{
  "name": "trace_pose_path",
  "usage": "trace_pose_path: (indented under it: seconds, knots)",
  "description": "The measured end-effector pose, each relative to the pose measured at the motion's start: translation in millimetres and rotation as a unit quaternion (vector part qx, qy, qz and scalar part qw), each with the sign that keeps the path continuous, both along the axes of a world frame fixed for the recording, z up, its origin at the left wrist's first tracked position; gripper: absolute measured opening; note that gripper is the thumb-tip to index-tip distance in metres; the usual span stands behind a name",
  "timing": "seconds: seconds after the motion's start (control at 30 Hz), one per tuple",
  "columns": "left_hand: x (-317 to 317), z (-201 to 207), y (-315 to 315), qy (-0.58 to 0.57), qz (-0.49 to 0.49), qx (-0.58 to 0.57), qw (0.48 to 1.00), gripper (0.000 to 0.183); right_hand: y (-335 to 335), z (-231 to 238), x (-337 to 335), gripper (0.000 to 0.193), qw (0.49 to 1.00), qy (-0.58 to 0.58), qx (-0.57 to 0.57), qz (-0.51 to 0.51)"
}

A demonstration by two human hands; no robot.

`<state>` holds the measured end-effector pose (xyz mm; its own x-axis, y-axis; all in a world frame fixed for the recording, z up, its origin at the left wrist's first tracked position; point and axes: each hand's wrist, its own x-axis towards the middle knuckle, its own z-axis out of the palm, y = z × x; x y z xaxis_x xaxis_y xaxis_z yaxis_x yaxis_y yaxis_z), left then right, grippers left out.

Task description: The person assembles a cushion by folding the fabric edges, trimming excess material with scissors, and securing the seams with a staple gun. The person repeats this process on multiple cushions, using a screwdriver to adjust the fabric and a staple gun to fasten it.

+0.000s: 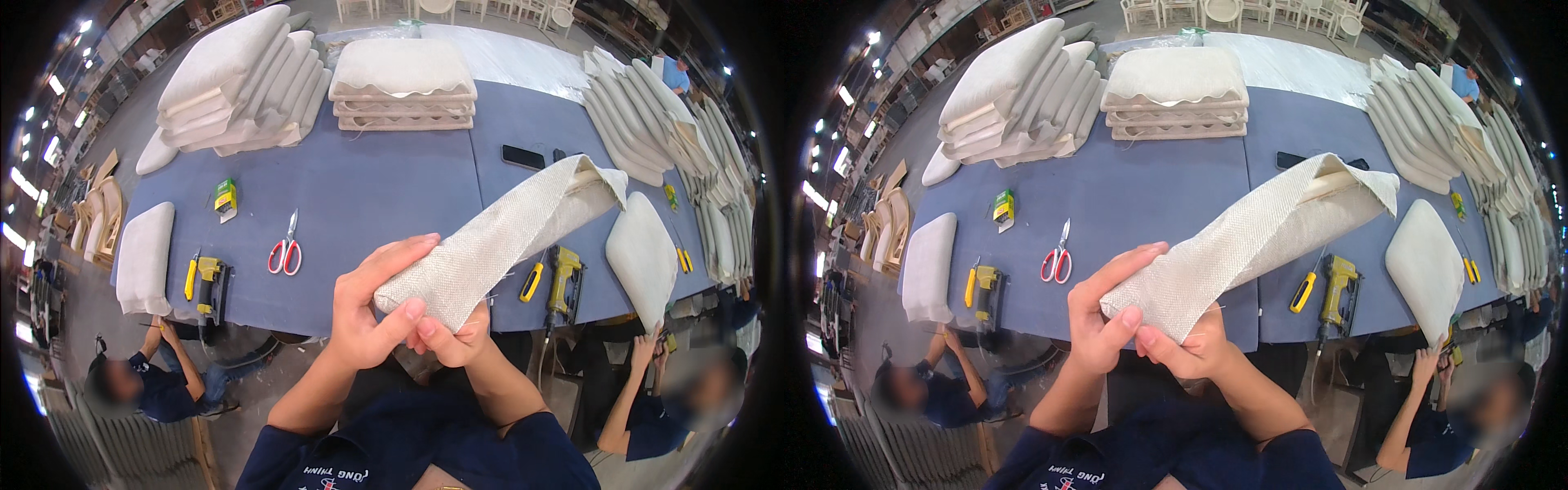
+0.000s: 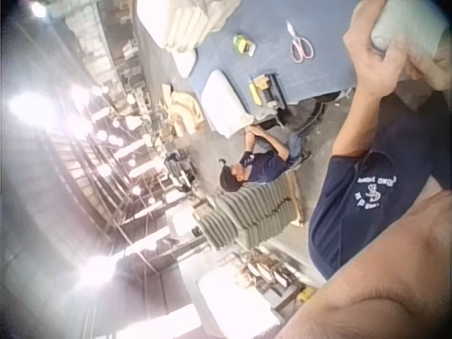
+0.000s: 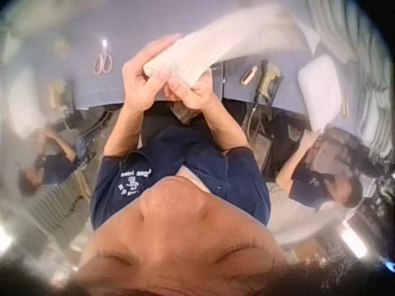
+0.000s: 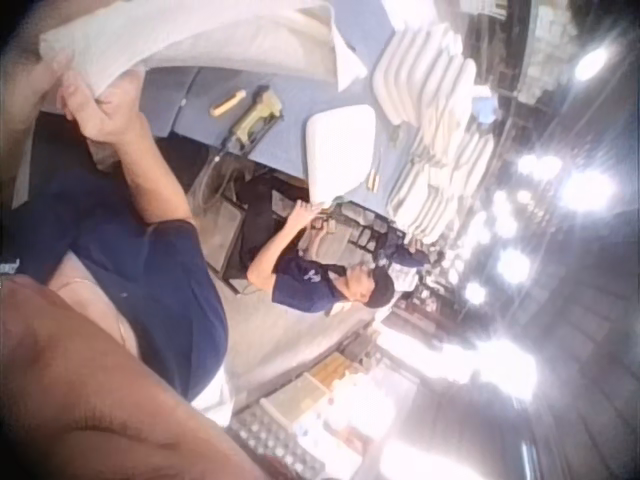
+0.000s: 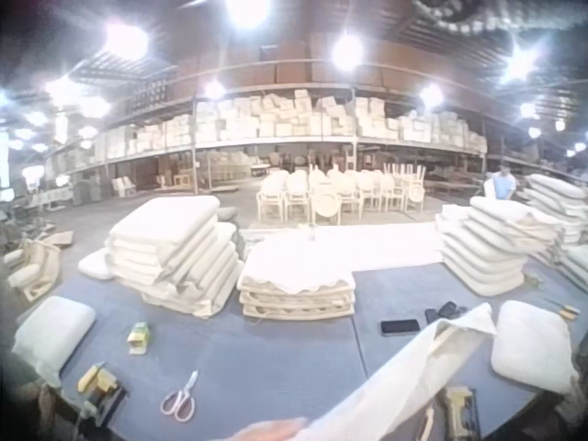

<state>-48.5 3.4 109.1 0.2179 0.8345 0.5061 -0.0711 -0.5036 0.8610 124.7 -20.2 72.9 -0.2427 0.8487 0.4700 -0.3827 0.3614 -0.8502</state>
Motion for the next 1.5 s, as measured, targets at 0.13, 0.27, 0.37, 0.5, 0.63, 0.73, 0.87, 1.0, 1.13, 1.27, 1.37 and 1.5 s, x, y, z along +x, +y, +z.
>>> trace_pose_path:
  seconds: [0.13,0.27,0.37,0.5,0.63,0.73,0.87,1.0,1.13,1.27,1.37,1.5]
  knots:
    - [1,-4,10,-0.079,-0.014,-0.055,0.995,0.056,23,-22,-12,0.024,0.99,-0.017,0.117,-0.08]
    - [1,4,9,-0.066,0.034,-0.12,0.99,0.051,36,-22,-19,0.031,0.982,-0.034,0.159,-0.096]
    - [-1,-1,16,-0.075,0.011,-0.073,0.994,0.05,44,-15,-17,0.034,0.973,-0.058,0.205,-0.088]
    - [-25,0,33,-0.023,-0.089,-0.048,0.995,0.062,31,-22,-18,0.035,0.993,-0.019,0.104,-0.052]
    - [-28,50,64,0.165,-0.255,-0.043,0.952,0.098,21,-21,-14,0.034,0.996,-0.021,0.068,-0.052]
    - [3,65,92,0.263,-0.326,-0.002,0.908,0.104,14,-28,-18,0.031,0.999,0.01,0.044,-0.023]
    - [49,76,103,0.302,-0.288,-0.021,0.909,0.099,17,-25,-13,0.03,0.989,-0.048,0.135,-0.03]
    - [77,82,105,0.298,-0.23,-0.036,0.926,0.094,-1,-30,-12,0.034,0.999,-0.045,-0.001,-0.02]
    - [91,63,111,0.182,-0.136,0.051,0.972,0.08,-16,-29,-6,0.035,0.997,-0.001,-0.072,0.009]
    - [41,60,108,0.078,-0.133,-0.059,0.986,0.069,-19,-31,-9,0.037,0.999,-0.014,-0.011,-0.031]
    - [3,30,74,-0.042,-0.036,-0.081,0.995,0.063,-19,-24,-5,0.038,0.999,0.014,-0.042,-0.029]
    - [-5,-23,7,-0.112,0.046,-0.068,0.99,0.07,-7,-22,-9,0.038,0.999,-0.018,0.001,-0.028]
